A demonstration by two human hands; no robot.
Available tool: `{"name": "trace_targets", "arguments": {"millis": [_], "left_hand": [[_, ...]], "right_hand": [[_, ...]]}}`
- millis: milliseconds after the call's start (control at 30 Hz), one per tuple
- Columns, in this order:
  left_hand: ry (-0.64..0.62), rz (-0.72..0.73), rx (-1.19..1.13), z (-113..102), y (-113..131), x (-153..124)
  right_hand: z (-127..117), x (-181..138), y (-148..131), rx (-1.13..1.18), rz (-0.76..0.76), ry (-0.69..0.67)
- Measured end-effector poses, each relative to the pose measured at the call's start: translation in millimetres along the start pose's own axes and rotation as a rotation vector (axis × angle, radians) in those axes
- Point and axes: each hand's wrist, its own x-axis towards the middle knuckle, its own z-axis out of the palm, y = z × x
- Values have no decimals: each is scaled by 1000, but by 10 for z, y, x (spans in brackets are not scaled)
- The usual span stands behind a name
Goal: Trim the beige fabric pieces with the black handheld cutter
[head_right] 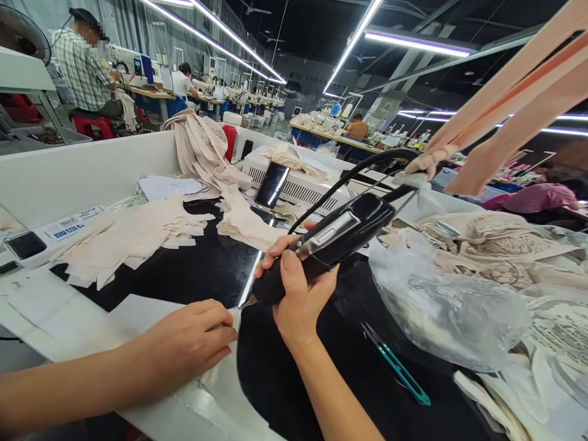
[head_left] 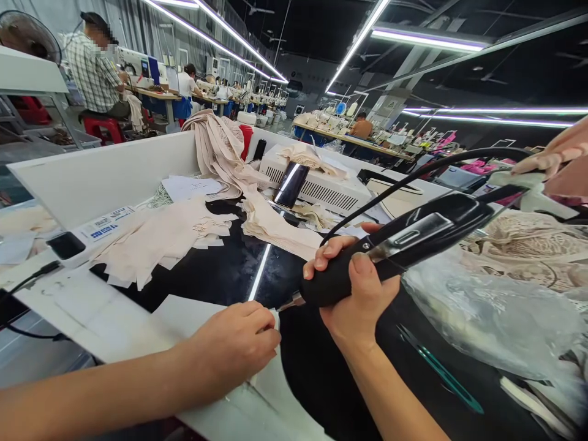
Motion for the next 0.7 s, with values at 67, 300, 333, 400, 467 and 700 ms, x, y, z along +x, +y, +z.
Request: {"name": "trace_targets", "arguments": {"millis": [67,300,333,400,467,700], "left_hand": [[-8,-9,-17,-11,-4,5],[-1,-20,-49,-36,-12,10],[3,-22,-46,-37,-10,5],[12,-19,-30,-37,-3,-9],[28,-15,-14,-34,5,-25],[74,64,88,22,3,-72]], "right_hand": [[-8,-3,2,-7,2,-8],[-23,-33,27,-12,-1,-44],[-23,-36,28,-13,-5,-42],[-22,-40,29,-20,-14,-44],[-24,-41,31,-30,-19,-48],[-32,-54,39,-11,-22,-53]]}}
